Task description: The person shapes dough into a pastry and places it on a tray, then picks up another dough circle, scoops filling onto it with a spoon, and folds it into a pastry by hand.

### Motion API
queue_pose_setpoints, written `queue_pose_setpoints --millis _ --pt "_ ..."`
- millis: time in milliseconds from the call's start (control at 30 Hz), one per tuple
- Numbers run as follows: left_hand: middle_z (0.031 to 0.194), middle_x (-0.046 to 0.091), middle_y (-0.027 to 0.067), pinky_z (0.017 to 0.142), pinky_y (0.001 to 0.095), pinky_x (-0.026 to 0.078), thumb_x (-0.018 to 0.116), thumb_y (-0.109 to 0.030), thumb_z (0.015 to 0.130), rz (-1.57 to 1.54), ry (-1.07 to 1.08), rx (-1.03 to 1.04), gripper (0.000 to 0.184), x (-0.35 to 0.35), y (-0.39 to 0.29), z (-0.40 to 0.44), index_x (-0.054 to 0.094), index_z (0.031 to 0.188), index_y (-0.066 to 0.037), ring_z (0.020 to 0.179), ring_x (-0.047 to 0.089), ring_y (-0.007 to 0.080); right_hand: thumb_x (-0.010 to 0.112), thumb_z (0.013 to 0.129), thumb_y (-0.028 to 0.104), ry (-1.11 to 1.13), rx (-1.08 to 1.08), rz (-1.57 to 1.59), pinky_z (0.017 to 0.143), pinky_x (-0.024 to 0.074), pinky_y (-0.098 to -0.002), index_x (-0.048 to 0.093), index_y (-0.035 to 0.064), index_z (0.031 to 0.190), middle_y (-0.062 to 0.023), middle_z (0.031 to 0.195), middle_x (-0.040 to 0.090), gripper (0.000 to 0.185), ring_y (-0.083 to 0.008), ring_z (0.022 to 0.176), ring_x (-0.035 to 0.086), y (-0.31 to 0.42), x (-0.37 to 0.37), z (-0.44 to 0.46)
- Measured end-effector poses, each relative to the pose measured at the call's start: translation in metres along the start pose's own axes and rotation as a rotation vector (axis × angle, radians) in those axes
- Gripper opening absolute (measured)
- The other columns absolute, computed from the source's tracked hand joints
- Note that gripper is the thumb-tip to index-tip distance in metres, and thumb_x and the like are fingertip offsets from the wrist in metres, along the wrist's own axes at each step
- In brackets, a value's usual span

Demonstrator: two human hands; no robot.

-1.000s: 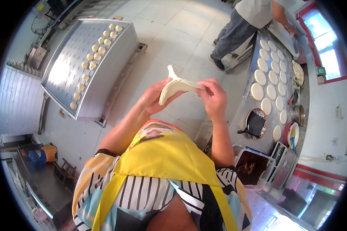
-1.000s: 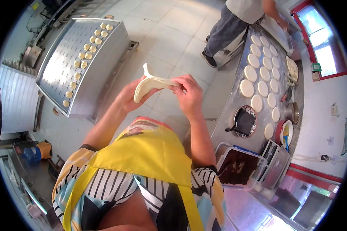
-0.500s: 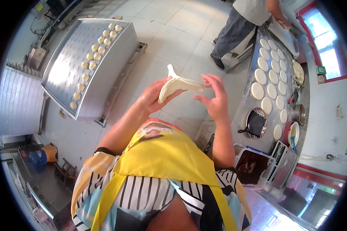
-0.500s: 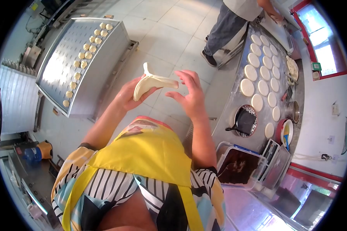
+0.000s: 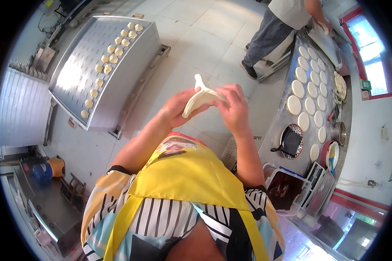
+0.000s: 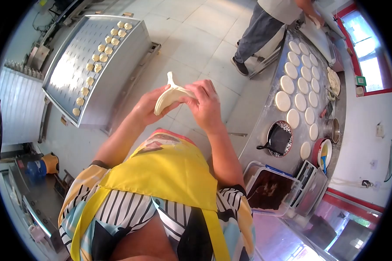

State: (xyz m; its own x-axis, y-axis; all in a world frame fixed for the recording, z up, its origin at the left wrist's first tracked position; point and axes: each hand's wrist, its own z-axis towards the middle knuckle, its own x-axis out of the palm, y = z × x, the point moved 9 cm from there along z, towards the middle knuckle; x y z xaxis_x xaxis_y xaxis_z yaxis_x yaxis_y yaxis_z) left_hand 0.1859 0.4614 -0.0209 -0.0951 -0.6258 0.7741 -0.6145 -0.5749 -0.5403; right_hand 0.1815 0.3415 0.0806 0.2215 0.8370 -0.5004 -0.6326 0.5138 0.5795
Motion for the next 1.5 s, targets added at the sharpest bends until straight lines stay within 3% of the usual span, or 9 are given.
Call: queue_pose_setpoints --millis 333,433,533,733,1067,1167,1267,1400,1500 --pt "0.114 0.058 0.0137 0.091 0.0306 0.054 0.049 -0.023 0.097 -0.086 -0.04 -0.003 0.032 -0.018 -0.006 0.003 0.053 0.117 0.002 0.108 0.058 0.0245 0.071 0.077 0.007 0.026 0.133 -0.035 0.052 0.0468 -0.0318 0.06 0.0041 0.087 -0.0063 0.084 0.058 0.015 -0.0231 0.065 0.059 -0.019 0.0 -0.007" --pt "0.114 0.058 0.0135 0.091 0.0302 0.054 0.05 -0.023 0.097 -0.099 -0.034 0.008 0.032 -0.016 -0.01 0.006 0.053 0.118 0.002 0.108 0.058 0.0243 0.071 0.078 0.007 -0.007 0.315 0.282 0.048 0.0457 -0.0308 0.061 0.0047 0.091 -0.0064 0.085 0.058 0.016 -0.0215 0.059 0.059 -0.034 -0.001 -0.015" --pt "0.114 0.058 0.0135 0.09 0.0312 0.054 0.05 -0.023 0.097 -0.07 -0.072 -0.026 0.033 -0.019 -0.005 0.006 0.052 0.118 0.002 0.106 0.059 0.0237 0.072 0.076 0.007 0.145 0.464 0.239 0.057 0.0488 -0.0333 0.061 0.0037 0.092 -0.0062 0.085 0.058 0.019 -0.022 0.068 0.06 -0.049 0.005 -0.023" --pt "0.114 0.057 0.0151 0.089 0.0365 0.054 0.05 -0.026 0.097 0.036 -0.069 -0.053 0.039 -0.009 -0.014 0.001 0.048 0.121 0.004 0.103 0.06 0.0237 0.076 0.071 0.014 0.19 0.111 -0.028 0.08 0.0455 -0.038 0.06 0.0058 0.106 -0.0028 0.095 0.06 0.039 -0.0244 0.091 0.058 0.005 -0.004 0.016" --pt "0.117 0.056 0.0182 0.09 0.0382 0.054 0.048 -0.024 0.098 0.098 0.013 -0.049 0.042 -0.037 -0.03 -0.003 0.047 0.12 0.011 0.1 0.061 0.0237 0.07 0.07 0.004 0.476 -0.12 -0.144 0.073 0.0474 -0.0384 0.065 0.0088 0.094 -0.0047 0.089 0.059 0.025 -0.0252 0.082 0.059 0.02 0.064 0.03" --pt "0.119 0.055 0.0193 0.092 0.0396 0.053 0.046 -0.027 0.098 0.094 0.029 -0.055 0.046 -0.05 -0.038 -0.005 0.043 0.128 0.008 0.103 0.059 0.0257 0.069 0.071 0.002 0.463 -0.123 -0.096 0.067 0.0493 -0.0381 0.065 0.0087 0.091 -0.0057 0.086 0.059 0.022 -0.0255 0.08 0.06 0.019 0.078 0.037" --pt "0.129 0.05 0.0144 0.099 0.0443 0.045 0.048 -0.033 0.097 -0.201 0.36 0.029 0.055 -0.044 -0.054 -0.018 0.031 0.142 -0.005 0.112 0.055 0.0255 0.068 0.073 0.003 0.377 -0.018 -0.049 0.062 0.0503 -0.0381 0.065 0.0082 0.091 -0.0074 0.083 0.06 0.019 -0.0276 0.075 0.061 0.013 0.082 0.052" --pt "0.138 0.042 0.0049 0.105 0.046 0.035 0.051 -0.035 0.096 -0.17 0.297 0.313 0.063 -0.051 -0.065 -0.02 0.019 0.148 -0.019 0.121 0.047 0.0226 0.067 0.076 0.004 0.274 0.071 -0.057 0.062 0.0505 -0.0378 0.065 0.0066 0.093 -0.0095 0.083 0.061 0.018 -0.0299 0.071 0.062 0.018 0.115 0.069" --pt "0.137 0.043 0.0057 0.097 0.0428 0.042 0.05 -0.033 0.096 -0.002 0.024 0.344 0.059 -0.102 -0.081 -0.013 0.024 0.146 -0.016 0.117 0.05 0.0214 0.073 0.072 0.007 0.347 0.128 0.036 0.063 0.0504 -0.0365 0.065 0.008 0.104 -0.0078 0.088 0.062 0.033 -0.0268 0.073 0.061 0.02 0.143 0.075"
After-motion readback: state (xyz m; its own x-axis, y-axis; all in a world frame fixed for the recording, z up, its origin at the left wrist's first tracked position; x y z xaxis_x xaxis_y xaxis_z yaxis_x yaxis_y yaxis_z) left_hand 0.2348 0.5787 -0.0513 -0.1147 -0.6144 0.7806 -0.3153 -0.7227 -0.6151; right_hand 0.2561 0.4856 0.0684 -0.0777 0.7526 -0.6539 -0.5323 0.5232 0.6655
